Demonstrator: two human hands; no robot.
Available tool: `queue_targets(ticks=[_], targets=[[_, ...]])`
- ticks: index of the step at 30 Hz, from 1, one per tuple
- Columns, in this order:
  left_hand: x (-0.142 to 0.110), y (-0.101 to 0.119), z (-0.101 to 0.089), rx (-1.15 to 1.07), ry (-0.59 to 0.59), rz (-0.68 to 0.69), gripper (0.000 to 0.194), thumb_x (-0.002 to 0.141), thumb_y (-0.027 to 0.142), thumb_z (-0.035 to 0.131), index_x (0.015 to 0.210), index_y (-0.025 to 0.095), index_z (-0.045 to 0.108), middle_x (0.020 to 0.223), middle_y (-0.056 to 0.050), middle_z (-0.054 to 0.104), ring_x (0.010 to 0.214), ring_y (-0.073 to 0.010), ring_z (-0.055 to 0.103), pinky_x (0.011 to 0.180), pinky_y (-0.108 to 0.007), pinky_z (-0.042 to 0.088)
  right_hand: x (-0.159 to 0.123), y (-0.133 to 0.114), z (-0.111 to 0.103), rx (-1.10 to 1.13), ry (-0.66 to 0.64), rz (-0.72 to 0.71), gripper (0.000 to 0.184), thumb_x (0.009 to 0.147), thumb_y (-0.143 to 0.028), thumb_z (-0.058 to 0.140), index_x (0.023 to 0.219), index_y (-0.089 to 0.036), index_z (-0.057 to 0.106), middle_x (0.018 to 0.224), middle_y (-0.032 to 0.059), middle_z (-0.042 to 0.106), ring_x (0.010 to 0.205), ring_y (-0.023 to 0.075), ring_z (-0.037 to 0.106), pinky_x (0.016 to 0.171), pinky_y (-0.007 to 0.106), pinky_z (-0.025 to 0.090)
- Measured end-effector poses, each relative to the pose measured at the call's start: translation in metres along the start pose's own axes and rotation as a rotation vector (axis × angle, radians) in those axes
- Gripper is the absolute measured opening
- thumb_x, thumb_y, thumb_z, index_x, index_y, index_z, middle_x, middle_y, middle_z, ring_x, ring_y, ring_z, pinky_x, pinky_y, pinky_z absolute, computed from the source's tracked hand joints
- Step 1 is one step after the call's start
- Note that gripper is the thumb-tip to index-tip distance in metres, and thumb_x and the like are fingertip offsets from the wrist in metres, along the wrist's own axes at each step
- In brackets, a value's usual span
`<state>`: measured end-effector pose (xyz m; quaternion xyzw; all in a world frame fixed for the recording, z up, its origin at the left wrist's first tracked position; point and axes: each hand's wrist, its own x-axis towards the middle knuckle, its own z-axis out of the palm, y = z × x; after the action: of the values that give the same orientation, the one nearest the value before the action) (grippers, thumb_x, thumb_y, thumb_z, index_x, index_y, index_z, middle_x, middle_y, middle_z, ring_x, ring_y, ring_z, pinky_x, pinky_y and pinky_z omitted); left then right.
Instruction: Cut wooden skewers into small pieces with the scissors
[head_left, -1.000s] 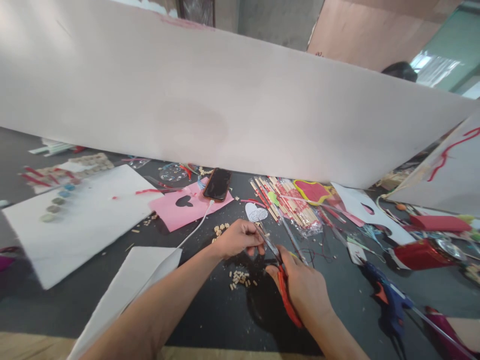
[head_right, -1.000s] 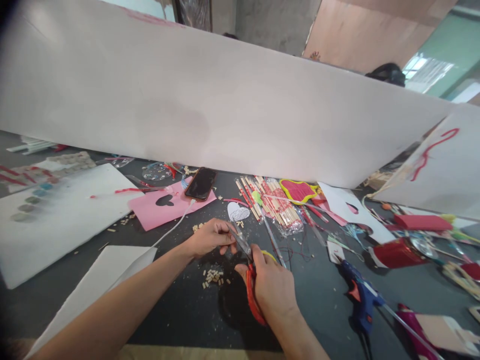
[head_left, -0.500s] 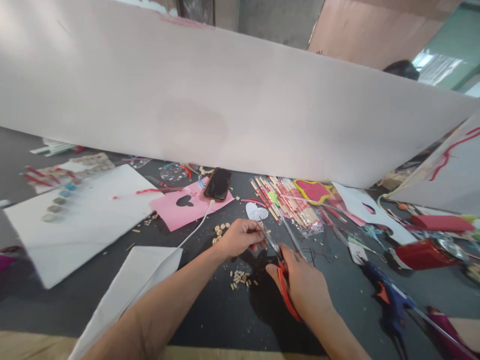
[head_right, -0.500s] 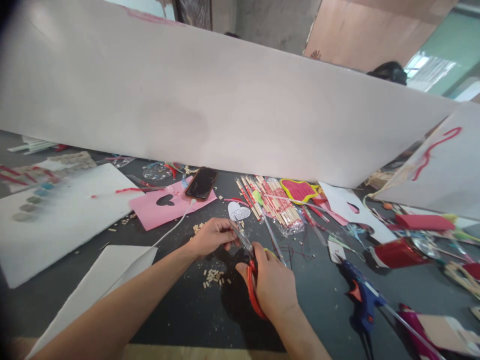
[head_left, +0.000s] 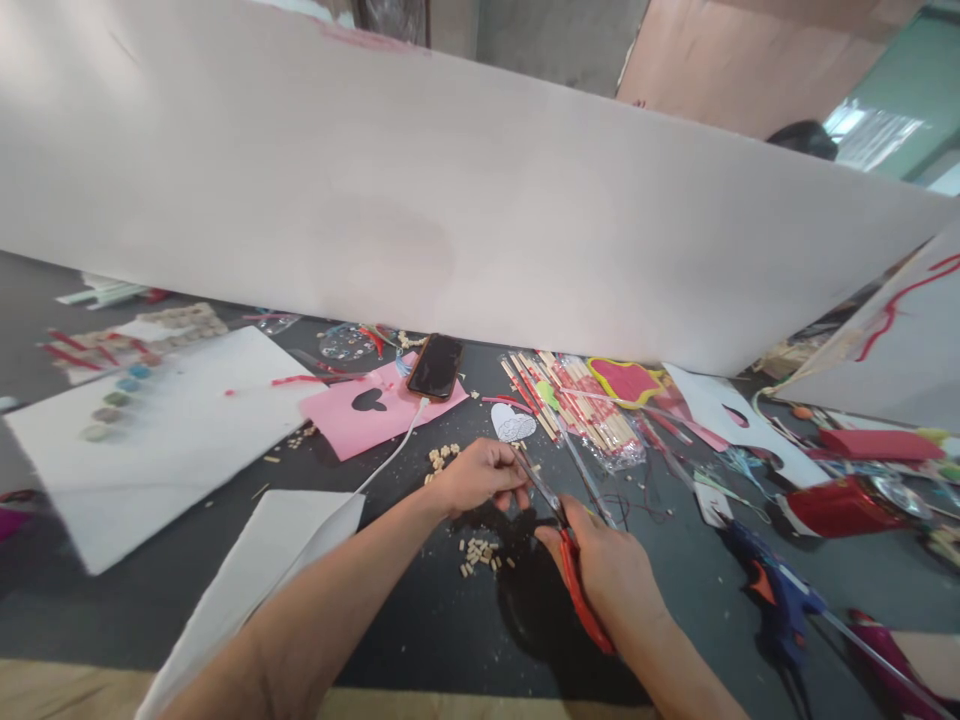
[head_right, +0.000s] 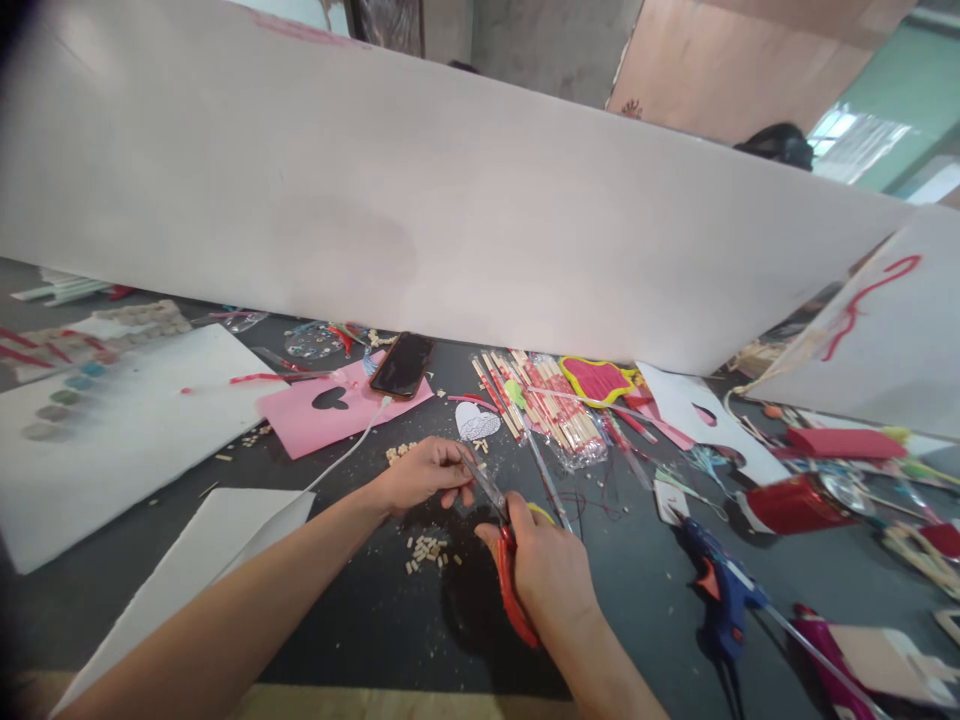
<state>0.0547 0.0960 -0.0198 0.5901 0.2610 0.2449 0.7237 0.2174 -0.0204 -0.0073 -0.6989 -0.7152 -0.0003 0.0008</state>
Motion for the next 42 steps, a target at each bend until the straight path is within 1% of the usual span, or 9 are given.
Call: queue_targets(ticks=[3, 10, 17, 22, 29, 34, 37, 39, 42], targets=[[0.0, 0.001, 0.001, 0.008, 0.022, 0.001, 0.025, 0.074, 0.033, 0.059, 0.067, 0.009, 0.06, 0.056, -0.004, 0.063, 0.037, -0.0045, 0.046, 0.041, -0.016, 0.033, 0.001, 0.0, -0.005, 0.045, -0.025, 0.035, 0.034, 0.086, -0.046, 0.043, 0.108, -0.022, 0.052, 0.083, 0.005, 0.069, 0.067, 0.0232, 0.066, 0.053, 0.029, 0.04], [0.002, -0.002, 0.006, -0.008, 0.116, 0.034, 0.025, 0.075, 0.034, 0.058, 0.07, 0.01, 0.059, 0.058, -0.003, 0.062, 0.04, -0.0046, 0.046, 0.042, -0.017, 0.033, 0.003, 0.01, -0.017, 0.298, -0.051, 0.043, 0.053, 0.081, -0.048, 0.047, 0.126, -0.022, 0.041, 0.111, 0.0098, 0.061, 0.089, 0.0239, 0.062, 0.069, 0.032, 0.045], [0.002, -0.004, 0.009, -0.059, 0.178, 0.103, 0.027, 0.075, 0.036, 0.057, 0.066, 0.012, 0.055, 0.057, -0.001, 0.06, 0.041, -0.0041, 0.044, 0.045, -0.017, 0.034, -0.005, 0.018, -0.031, 0.611, -0.158, 0.022, 0.052, 0.08, -0.037, 0.048, 0.129, -0.023, 0.037, 0.099, 0.0031, 0.062, 0.077, 0.0148, 0.06, 0.07, 0.026, 0.046], [0.001, -0.002, 0.013, -0.066, 0.193, 0.12, 0.027, 0.071, 0.038, 0.062, 0.065, 0.012, 0.057, 0.055, -0.002, 0.061, 0.04, -0.0059, 0.046, 0.043, -0.018, 0.034, -0.007, 0.019, -0.027, 0.54, -0.063, 0.094, 0.063, 0.066, -0.041, 0.064, 0.123, -0.025, 0.044, 0.105, 0.0034, 0.06, 0.089, 0.0185, 0.058, 0.077, 0.029, 0.045], [0.003, 0.007, -0.016, -0.104, 0.506, 0.208, 0.026, 0.078, 0.039, 0.053, 0.069, 0.014, 0.051, 0.061, 0.002, 0.058, 0.043, -0.0032, 0.039, 0.043, -0.016, 0.029, -0.013, 0.033, -0.015, 0.403, -0.021, 0.133, 0.047, 0.077, -0.04, 0.05, 0.121, -0.024, 0.049, 0.105, 0.0045, 0.063, 0.09, 0.0192, 0.061, 0.076, 0.031, 0.047], [0.0, 0.009, -0.012, -0.026, 0.319, 0.179, 0.027, 0.074, 0.038, 0.059, 0.069, 0.012, 0.057, 0.063, -0.002, 0.062, 0.046, -0.0047, 0.043, 0.047, -0.017, 0.034, -0.009, 0.051, -0.008, 0.106, -0.029, 0.125, 0.052, 0.077, -0.03, 0.051, 0.127, -0.016, 0.044, 0.114, 0.0126, 0.06, 0.103, 0.027, 0.056, 0.082, 0.04, 0.045], [-0.002, 0.007, -0.004, 0.07, 0.167, 0.15, 0.027, 0.076, 0.039, 0.058, 0.073, 0.012, 0.06, 0.063, -0.002, 0.063, 0.046, -0.0054, 0.045, 0.047, -0.017, 0.036, -0.003, 0.049, -0.021, 0.031, -0.027, 0.088, 0.037, 0.079, -0.031, 0.05, 0.115, -0.02, 0.054, 0.105, 0.011, 0.064, 0.096, 0.0267, 0.058, 0.075, 0.038, 0.045], [-0.003, 0.006, -0.002, 0.117, 0.097, 0.128, 0.027, 0.076, 0.039, 0.057, 0.074, 0.012, 0.061, 0.062, -0.002, 0.063, 0.046, -0.0059, 0.045, 0.047, -0.017, 0.036, 0.003, 0.041, -0.035, 0.077, 0.007, 0.073, 0.023, 0.083, -0.033, 0.046, 0.097, -0.022, 0.06, 0.092, 0.0075, 0.066, 0.089, 0.0239, 0.058, 0.071, 0.034, 0.043], [-0.005, 0.008, -0.001, 0.172, 0.002, 0.098, 0.027, 0.077, 0.038, 0.056, 0.074, 0.012, 0.062, 0.061, -0.001, 0.062, 0.046, -0.0057, 0.045, 0.046, -0.017, 0.036, 0.014, 0.022, -0.05, 0.414, -0.054, 0.035, 0.027, 0.089, -0.04, 0.035, 0.085, -0.022, 0.056, 0.069, -0.0004, 0.059, 0.064, 0.0142, 0.054, 0.059, 0.025, 0.04]])
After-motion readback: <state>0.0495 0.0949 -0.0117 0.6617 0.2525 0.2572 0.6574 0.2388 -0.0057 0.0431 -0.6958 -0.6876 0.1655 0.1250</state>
